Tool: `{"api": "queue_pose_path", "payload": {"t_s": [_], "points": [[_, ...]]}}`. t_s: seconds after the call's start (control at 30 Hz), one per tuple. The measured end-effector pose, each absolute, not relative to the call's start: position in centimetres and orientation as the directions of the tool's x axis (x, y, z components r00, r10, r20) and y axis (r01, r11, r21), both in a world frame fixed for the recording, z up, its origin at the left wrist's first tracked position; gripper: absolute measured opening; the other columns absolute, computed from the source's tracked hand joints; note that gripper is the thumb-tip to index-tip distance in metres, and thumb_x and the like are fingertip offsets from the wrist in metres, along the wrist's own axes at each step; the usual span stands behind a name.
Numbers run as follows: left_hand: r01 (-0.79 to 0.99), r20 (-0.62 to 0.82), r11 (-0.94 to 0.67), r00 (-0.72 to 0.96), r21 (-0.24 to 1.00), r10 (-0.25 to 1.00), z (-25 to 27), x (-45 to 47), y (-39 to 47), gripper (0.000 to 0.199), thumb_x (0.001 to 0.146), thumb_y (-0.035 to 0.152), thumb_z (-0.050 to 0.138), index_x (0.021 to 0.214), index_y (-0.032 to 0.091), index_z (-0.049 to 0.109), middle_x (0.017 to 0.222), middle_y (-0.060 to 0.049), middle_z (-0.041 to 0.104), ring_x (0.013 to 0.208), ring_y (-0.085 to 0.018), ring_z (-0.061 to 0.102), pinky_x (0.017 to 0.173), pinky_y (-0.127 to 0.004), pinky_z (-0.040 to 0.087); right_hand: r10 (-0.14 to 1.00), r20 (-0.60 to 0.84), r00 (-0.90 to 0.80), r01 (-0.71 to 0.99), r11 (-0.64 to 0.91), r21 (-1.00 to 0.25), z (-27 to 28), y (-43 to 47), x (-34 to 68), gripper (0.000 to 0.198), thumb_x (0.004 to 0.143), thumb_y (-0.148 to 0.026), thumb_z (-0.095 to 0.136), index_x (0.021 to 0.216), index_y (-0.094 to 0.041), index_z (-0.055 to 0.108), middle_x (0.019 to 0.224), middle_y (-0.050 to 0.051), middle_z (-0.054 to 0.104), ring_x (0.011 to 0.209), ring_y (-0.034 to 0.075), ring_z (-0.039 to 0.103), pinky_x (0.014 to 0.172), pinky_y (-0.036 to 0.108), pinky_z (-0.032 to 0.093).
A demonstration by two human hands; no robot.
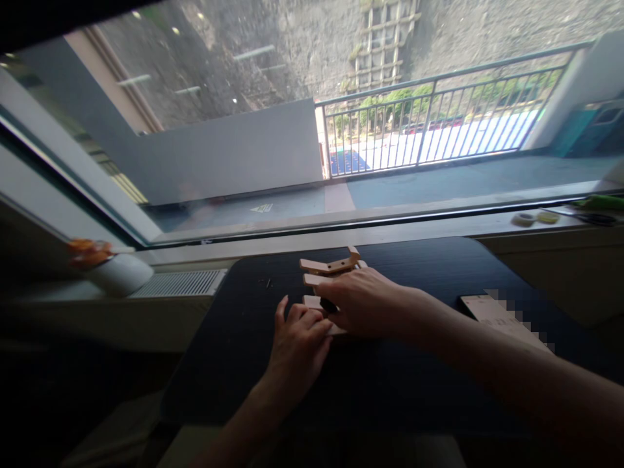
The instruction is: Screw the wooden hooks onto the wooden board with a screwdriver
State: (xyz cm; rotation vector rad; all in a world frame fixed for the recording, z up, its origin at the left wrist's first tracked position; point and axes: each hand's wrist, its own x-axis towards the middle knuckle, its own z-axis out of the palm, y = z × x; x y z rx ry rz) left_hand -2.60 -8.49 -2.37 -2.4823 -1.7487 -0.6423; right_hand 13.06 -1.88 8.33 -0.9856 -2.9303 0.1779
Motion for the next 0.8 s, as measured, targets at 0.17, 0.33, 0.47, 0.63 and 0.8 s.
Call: {"api": "queue_pose_path", "payload": {"t_s": [0.17,0.33,0.47,0.63,0.8], "points": [[0.906,0.358,-0.366,0.277,0.211,0.892,-2.3,-2.7,-8.5,0.012,0.083,0.018,0.064,0.092,0.025,0.065,0.093,0.001,0.066,0.103,-0.023,0.053,0.113,-0.062,0.017,0.635,-0.017,-0.773,0.633,0.767,-0.103,8.4,-1.2,13.4,0.018,0.085,-0.036,0.056,0.087,-0.022,0.067,0.076,0.002,0.067,0.065,0.019,0.061,0.054,0.027,0.031],[0.903,0.363,-0.371,0.278,0.218,0.889,-2.3,-2.6,-8.5,0.011,0.084,0.018,0.064,0.093,0.025,0.065,0.093,0.001,0.066,0.103,-0.023,0.053,0.113,-0.062,0.017,0.634,-0.087,-0.768,0.639,0.767,-0.052,8.9,-0.7,13.7,0.015,0.079,-0.033,0.059,0.080,-0.021,0.068,0.067,0.002,0.064,0.058,0.017,0.058,0.054,0.027,0.030],[0.907,0.362,-0.366,0.276,0.208,0.890,-2.4,-2.6,-8.4,0.010,0.084,0.019,0.064,0.091,0.025,0.065,0.093,0.001,0.067,0.104,-0.024,0.053,0.113,-0.062,0.017,0.625,-0.138,-0.768,0.634,0.773,-0.022,9.4,-1.0,13.3,0.008,0.075,-0.024,0.062,0.076,-0.019,0.068,0.068,0.003,0.066,0.064,0.019,0.061,0.059,0.028,0.034],[0.906,0.357,-0.368,0.279,0.208,0.891,-2.4,-2.6,-8.4,0.012,0.084,0.018,0.064,0.093,0.026,0.065,0.094,0.001,0.066,0.105,-0.024,0.053,0.114,-0.061,0.015,0.625,-0.141,-0.768,0.632,0.775,-0.005,9.4,-1.2,12.6,0.014,0.079,-0.021,0.058,0.084,-0.019,0.071,0.072,0.003,0.069,0.064,0.018,0.062,0.063,0.028,0.035],[0.903,0.355,-0.372,0.281,0.217,0.891,-2.4,-2.6,-8.6,0.014,0.083,0.017,0.064,0.093,0.026,0.065,0.096,0.001,0.067,0.105,-0.024,0.053,0.114,-0.062,0.015,0.654,-0.070,-0.753,0.654,0.756,0.016,8.8,-1.2,12.7,0.029,0.088,-0.038,0.052,0.083,-0.018,0.072,0.073,0.007,0.070,0.066,0.021,0.064,0.058,0.028,0.033]]}}
